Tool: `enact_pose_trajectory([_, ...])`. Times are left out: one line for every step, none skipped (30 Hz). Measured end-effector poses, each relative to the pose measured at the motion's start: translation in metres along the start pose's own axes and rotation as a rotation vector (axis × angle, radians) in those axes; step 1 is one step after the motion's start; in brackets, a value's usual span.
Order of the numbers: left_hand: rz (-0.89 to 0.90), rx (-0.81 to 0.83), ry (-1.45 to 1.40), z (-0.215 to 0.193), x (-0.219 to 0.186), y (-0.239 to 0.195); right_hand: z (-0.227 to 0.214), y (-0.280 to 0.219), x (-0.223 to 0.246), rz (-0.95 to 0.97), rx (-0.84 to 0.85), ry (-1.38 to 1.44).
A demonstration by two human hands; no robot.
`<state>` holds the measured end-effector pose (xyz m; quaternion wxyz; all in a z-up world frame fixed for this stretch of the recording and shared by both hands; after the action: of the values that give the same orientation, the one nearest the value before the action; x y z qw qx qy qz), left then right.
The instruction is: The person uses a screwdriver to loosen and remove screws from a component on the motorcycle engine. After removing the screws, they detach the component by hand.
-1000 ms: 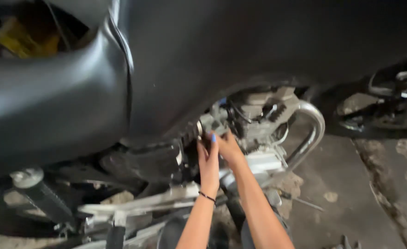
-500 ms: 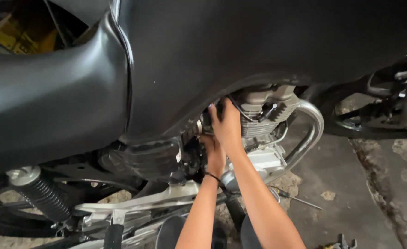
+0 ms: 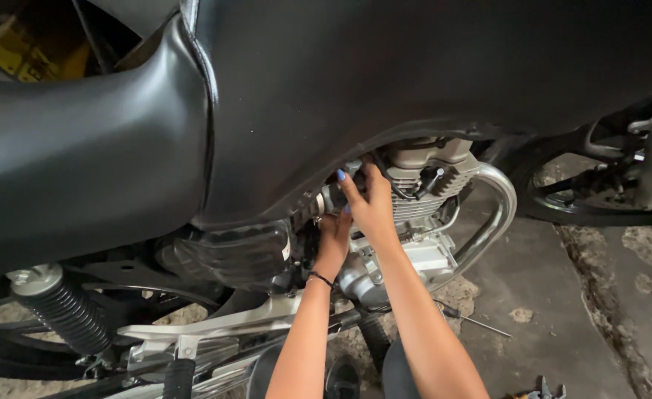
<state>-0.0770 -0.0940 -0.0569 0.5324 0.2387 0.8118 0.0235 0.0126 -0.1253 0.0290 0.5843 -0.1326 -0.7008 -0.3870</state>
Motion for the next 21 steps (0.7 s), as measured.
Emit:
enact_pose_trajectory([-0.016, 0.047, -0.060, 0.003, 0.010, 0.001, -0.001, 0.000, -0.003, -0.005, 0.003, 0.005])
enact_pose_trajectory([-0.032, 0.093, -0.120, 0.006, 0.020, 0.003, -0.002, 0.000, -0.007, -0.010, 0.007, 0.009])
enact_pose_trajectory([-0.034, 0.089, -0.120, 0.004, 0.019, -0.001, -0.001, -0.001, -0.005, -0.011, 0.011, 0.010])
enact_pose_trajectory([-0.082, 0.094, -0.200, 0.004, 0.020, -0.003, -0.001, 0.000, -0.002, -0.022, 0.008, 0.045])
enact_pose_trajectory([-0.131, 0.100, -0.280, 0.003, 0.020, -0.005, -0.002, 0.000, 0.000, -0.033, 0.006, 0.081])
enact_pose_trajectory([-0.133, 0.103, -0.280, 0.009, 0.029, 0.000, -0.003, -0.001, 0.012, -0.029, 0.004, 0.079])
enact_pose_trajectory([-0.077, 0.073, -0.146, 0.014, 0.037, 0.004, -0.005, -0.002, 0.024, -0.043, -0.005, 0.099])
enact_pose_trajectory([-0.019, 0.039, -0.010, 0.018, 0.046, 0.010, -0.005, -0.002, 0.036, -0.058, -0.011, 0.123])
enact_pose_trajectory([-0.020, 0.039, -0.008, 0.005, 0.028, 0.007, -0.005, -0.002, 0.032, -0.057, -0.010, 0.124])
enact_pose_trajectory([-0.074, 0.045, -0.164, -0.006, 0.011, 0.004, -0.006, -0.003, 0.028, -0.060, 0.002, 0.050])
enact_pose_trajectory([-0.126, 0.051, -0.319, -0.017, -0.007, 0.000, -0.006, -0.004, 0.024, -0.064, 0.014, -0.024])
enact_pose_trajectory([-0.136, 0.051, -0.320, -0.009, 0.012, -0.001, -0.006, -0.004, 0.025, -0.057, 0.019, -0.028])
enact_pose_trajectory([-0.206, 0.017, -0.413, -0.002, 0.031, -0.003, -0.006, -0.004, 0.025, -0.028, 0.048, -0.055])
enact_pose_trajectory([-0.264, -0.013, -0.510, 0.009, 0.049, 0.002, -0.007, 0.001, 0.026, -0.009, 0.068, -0.085])
enact_pose_trajectory([-0.263, -0.010, -0.515, 0.018, 0.058, 0.000, -0.009, 0.001, 0.033, -0.011, 0.066, -0.090])
enact_pose_trajectory([-0.385, -0.018, -0.530, 0.026, 0.070, -0.002, -0.007, 0.002, 0.040, -0.050, 0.114, -0.110])
enact_pose_trajectory([-0.506, -0.025, -0.544, 0.033, 0.081, -0.004, -0.006, 0.003, 0.048, -0.089, 0.162, -0.129])
enact_pose_trajectory([-0.508, -0.027, -0.544, 0.021, 0.052, 0.001, -0.003, 0.004, 0.044, -0.088, 0.165, -0.129])
enact_pose_trajectory([-0.573, -0.033, -0.459, 0.008, 0.024, 0.005, 0.000, 0.005, 0.040, -0.111, 0.151, -0.183])
enact_pose_trajectory([-0.633, -0.036, -0.373, -0.004, -0.004, 0.011, 0.002, 0.007, 0.037, -0.135, 0.132, -0.238])
enact_pose_trajectory([-0.631, -0.034, -0.373, 0.004, 0.004, 0.010, 0.003, 0.009, 0.041, -0.136, 0.130, -0.239])
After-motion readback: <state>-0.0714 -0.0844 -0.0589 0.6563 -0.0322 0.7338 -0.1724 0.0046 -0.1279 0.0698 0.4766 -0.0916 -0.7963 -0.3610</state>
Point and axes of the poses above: each hand's wrist, its own y-axis towards the middle knuckle, its own z-axis out of the palm, x = y × z, the point moved 2 cm from there along y, towards the middle knuckle, and after that the axes turned 4 degrees about y, right-handed, at the moved point
